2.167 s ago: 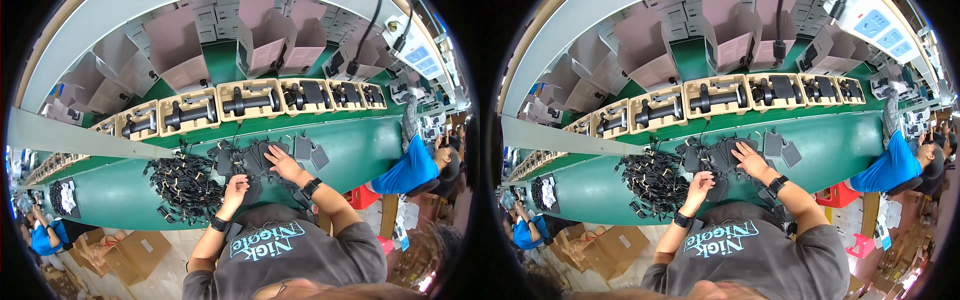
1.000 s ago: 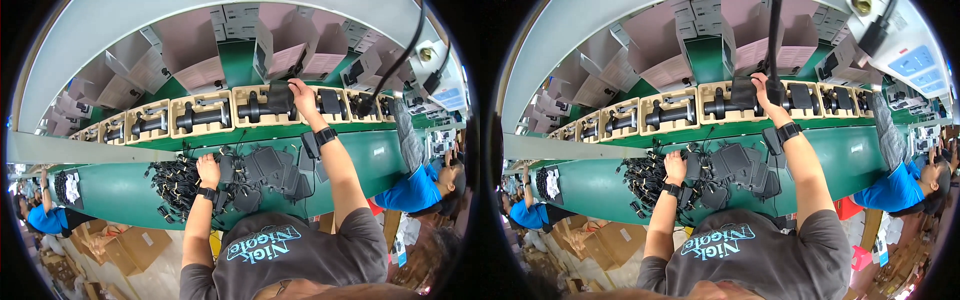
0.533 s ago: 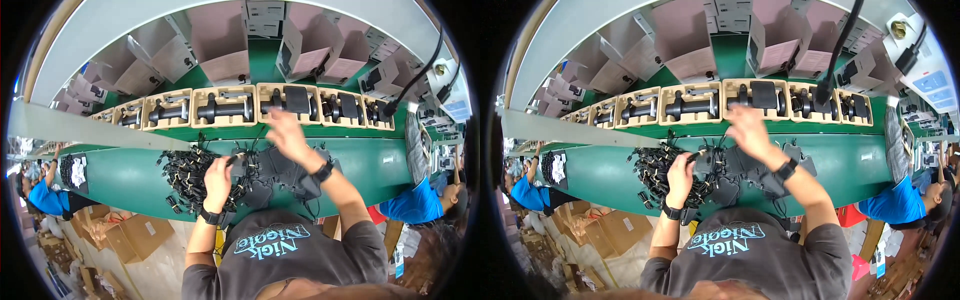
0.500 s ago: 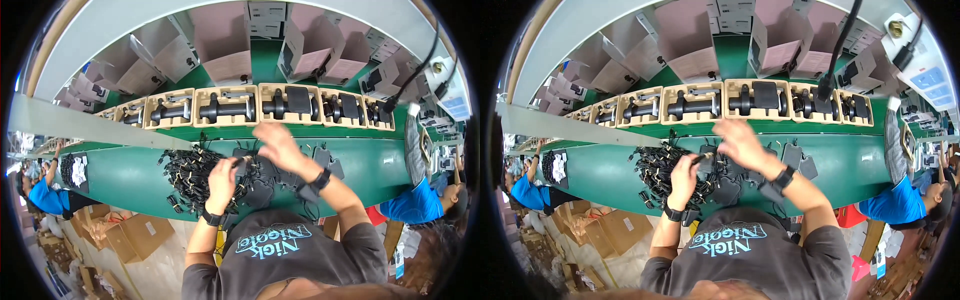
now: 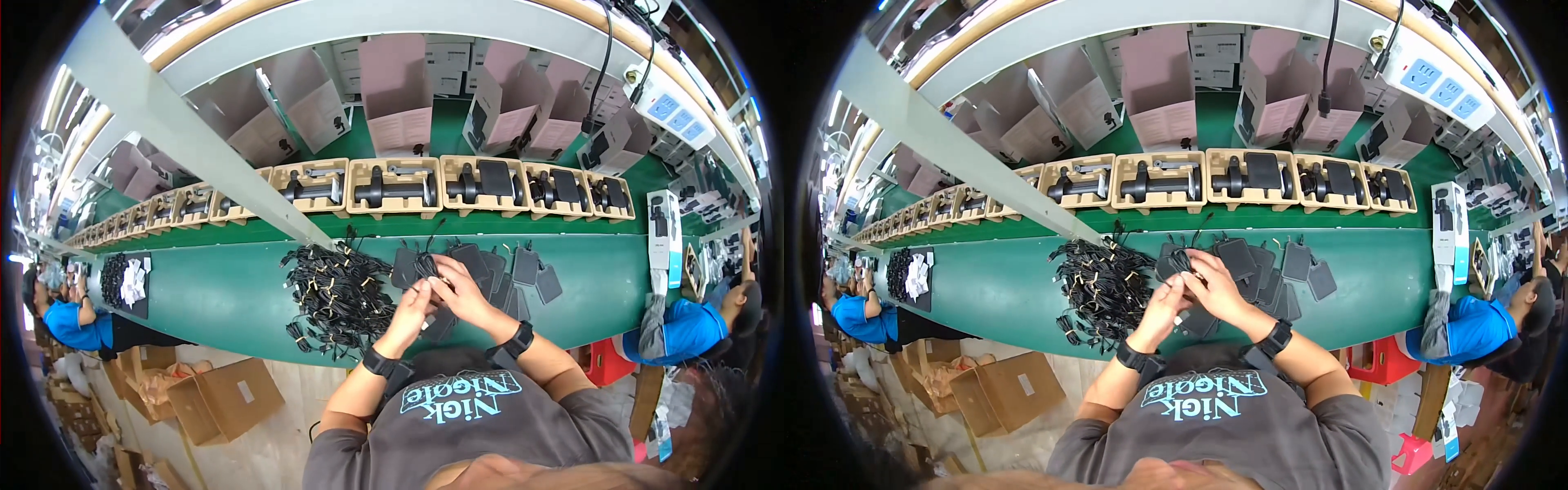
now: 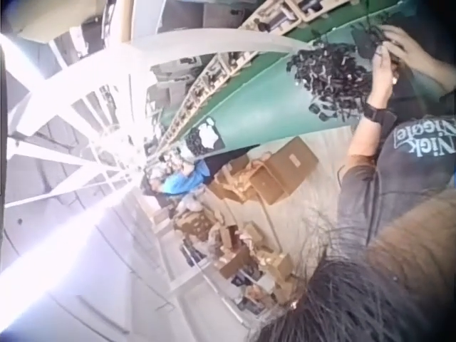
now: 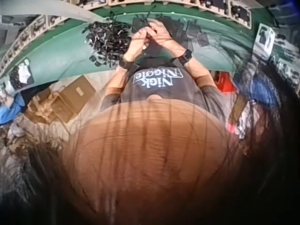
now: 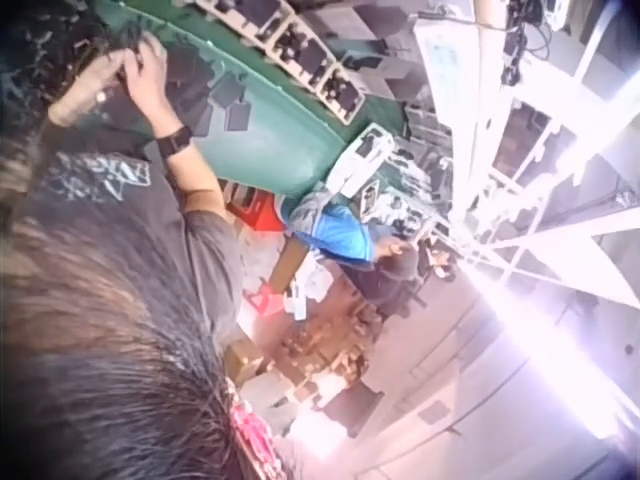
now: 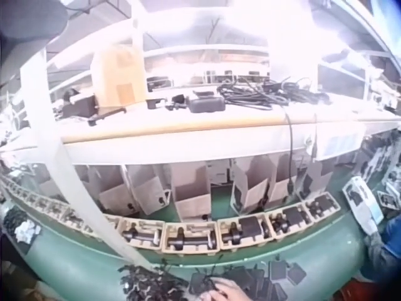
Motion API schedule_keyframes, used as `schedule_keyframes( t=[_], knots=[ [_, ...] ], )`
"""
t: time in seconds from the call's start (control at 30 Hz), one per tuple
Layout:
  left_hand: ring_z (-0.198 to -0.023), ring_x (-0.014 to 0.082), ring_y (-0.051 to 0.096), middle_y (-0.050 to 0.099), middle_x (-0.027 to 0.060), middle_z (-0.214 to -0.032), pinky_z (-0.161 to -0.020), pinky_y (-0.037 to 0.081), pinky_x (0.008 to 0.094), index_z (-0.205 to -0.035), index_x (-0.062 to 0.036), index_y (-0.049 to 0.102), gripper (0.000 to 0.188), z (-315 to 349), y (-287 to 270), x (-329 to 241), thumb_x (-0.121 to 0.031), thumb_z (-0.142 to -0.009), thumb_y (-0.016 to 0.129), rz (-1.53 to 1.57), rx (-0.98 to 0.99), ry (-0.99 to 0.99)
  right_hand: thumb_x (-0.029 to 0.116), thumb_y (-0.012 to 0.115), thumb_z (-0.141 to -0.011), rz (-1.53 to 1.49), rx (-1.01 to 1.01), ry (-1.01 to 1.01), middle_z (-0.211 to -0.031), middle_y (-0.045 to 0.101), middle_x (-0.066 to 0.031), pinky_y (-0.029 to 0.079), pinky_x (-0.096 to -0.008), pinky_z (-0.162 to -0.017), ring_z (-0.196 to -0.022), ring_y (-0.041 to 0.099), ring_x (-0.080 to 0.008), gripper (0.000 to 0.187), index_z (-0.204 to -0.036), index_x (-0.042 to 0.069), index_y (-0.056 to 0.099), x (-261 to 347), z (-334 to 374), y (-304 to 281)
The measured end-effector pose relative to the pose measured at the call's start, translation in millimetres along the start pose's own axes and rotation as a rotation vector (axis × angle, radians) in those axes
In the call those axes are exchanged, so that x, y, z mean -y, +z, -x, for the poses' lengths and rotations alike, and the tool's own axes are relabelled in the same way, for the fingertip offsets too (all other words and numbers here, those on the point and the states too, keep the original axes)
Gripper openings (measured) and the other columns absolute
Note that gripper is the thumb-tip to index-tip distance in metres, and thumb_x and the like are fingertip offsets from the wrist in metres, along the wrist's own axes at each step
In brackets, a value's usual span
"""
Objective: The person picks up a cable and a pad, connects them by hand, and places the assembled unit into a tray. After repeating this, they gather a bundle of cables from a box and place them on the workstation to continue the assembly.
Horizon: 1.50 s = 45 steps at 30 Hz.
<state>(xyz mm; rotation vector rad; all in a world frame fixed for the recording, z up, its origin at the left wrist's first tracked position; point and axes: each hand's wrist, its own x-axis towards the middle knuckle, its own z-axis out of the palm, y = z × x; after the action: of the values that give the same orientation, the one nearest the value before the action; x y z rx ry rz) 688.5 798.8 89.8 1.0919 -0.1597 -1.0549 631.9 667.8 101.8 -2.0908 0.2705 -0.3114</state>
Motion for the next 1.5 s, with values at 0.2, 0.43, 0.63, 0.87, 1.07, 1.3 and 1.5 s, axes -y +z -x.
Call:
schedule_keyframes(
  t=[0.2, 0.43, 0.63, 0.87, 1.07, 1.3, 1.5],
  knots=[
    [-0.054, 0.0071, 0.044, 0.052, -0.0003, -0.069, -0.048, 0.034, 0.0196, -0.096, -0.0047, 0.052, 0.032, 17, -9, -5, -0.033, -0.094, 0.037, -0.011, 0.282, -0.227, 0.013, 0.054, -0.078, 0.407, 0.310, -0.493, -0.129, 0.040, -0.0117, 0.018, -0.0455, -0.106, -0.123, 0.035, -0.0264, 0.054, -0.128, 0.007, 0.036, 47, 7, -35],
    [-0.050, 0.0071, 0.043, 0.053, 0.0057, -0.071, -0.047, 0.035, 0.0188, -0.095, -0.0030, 0.047, 0.022, 19, -25, -21, -0.024, -0.090, 0.049, 0.081, 0.391, -0.368, 0.020, 0.057, -0.078, 0.634, 0.659, -0.236, -0.097, 0.058, -0.0132, 0.044, -0.0366, -0.083, -0.094, 0.056, -0.0256, 0.057, -0.129, 0.008, 0.035, 42, 26, -53],
    [-0.068, 0.0094, 0.052, 0.057, 0.0048, -0.085, -0.065, 0.044, 0.0214, -0.102, -0.0052, 0.047, 0.020, 6, -45, -15, -0.020, -0.089, 0.050, -0.169, 0.196, -0.111, 0.017, 0.052, -0.085, 0.469, 0.022, 0.019, -0.092, 0.060, -0.0168, 0.048, -0.0378, -0.067, -0.082, 0.059, -0.0324, 0.027, -0.111, 0.009, 0.051, -1, -31, -73],
    [-0.069, 0.0088, 0.053, 0.057, 0.0039, -0.086, -0.064, 0.043, 0.0212, -0.102, -0.0047, 0.048, 0.016, -9, -47, 12, -0.014, -0.089, 0.049, -0.177, 0.235, -0.163, 0.027, 0.051, -0.084, 0.524, -0.181, 0.274, -0.083, 0.061, -0.0210, 0.046, -0.0449, -0.070, -0.080, 0.057, -0.0391, 0.030, -0.102, 0.003, 0.056, -91, -144, -94],
    [-0.068, 0.0086, 0.052, 0.057, 0.0033, -0.085, -0.063, 0.043, 0.0208, -0.101, -0.0050, 0.049, 0.014, -15, -66, 25, -0.012, -0.089, 0.048, -0.159, 0.162, -0.159, 0.028, 0.050, -0.084, 0.626, 0.061, 0.400, -0.097, 0.059, -0.0223, 0.044, -0.0414, -0.079, -0.093, 0.055, -0.0374, 0.033, -0.100, 0.000, 0.057, -109, -198, -85],
    [-0.068, 0.0085, 0.052, 0.057, 0.0029, -0.084, -0.062, 0.044, 0.0207, -0.101, -0.0046, 0.049, 0.013, -21, -90, 34, -0.012, -0.089, 0.047, -0.148, 0.116, -0.141, 0.029, 0.053, -0.081, 0.660, 0.039, 0.488, -0.096, 0.057, -0.0262, 0.044, -0.0416, -0.077, -0.090, 0.056, -0.0386, 0.039, -0.101, -0.004, 0.047, -149, -221, -58],
    [-0.068, 0.0085, 0.053, 0.057, 0.0031, -0.084, -0.063, 0.044, 0.0206, -0.100, -0.0046, 0.049, 0.013, -22, -97, 34, -0.012, -0.089, 0.047, -0.127, 0.097, -0.151, 0.021, 0.045, -0.086, 0.559, -0.490, 0.485, -0.085, 0.057, -0.0280, 0.044, -0.0495, -0.069, -0.078, 0.057, -0.0423, 0.029, -0.099, -0.004, 0.037, -153, -214, 9]
  ],
)
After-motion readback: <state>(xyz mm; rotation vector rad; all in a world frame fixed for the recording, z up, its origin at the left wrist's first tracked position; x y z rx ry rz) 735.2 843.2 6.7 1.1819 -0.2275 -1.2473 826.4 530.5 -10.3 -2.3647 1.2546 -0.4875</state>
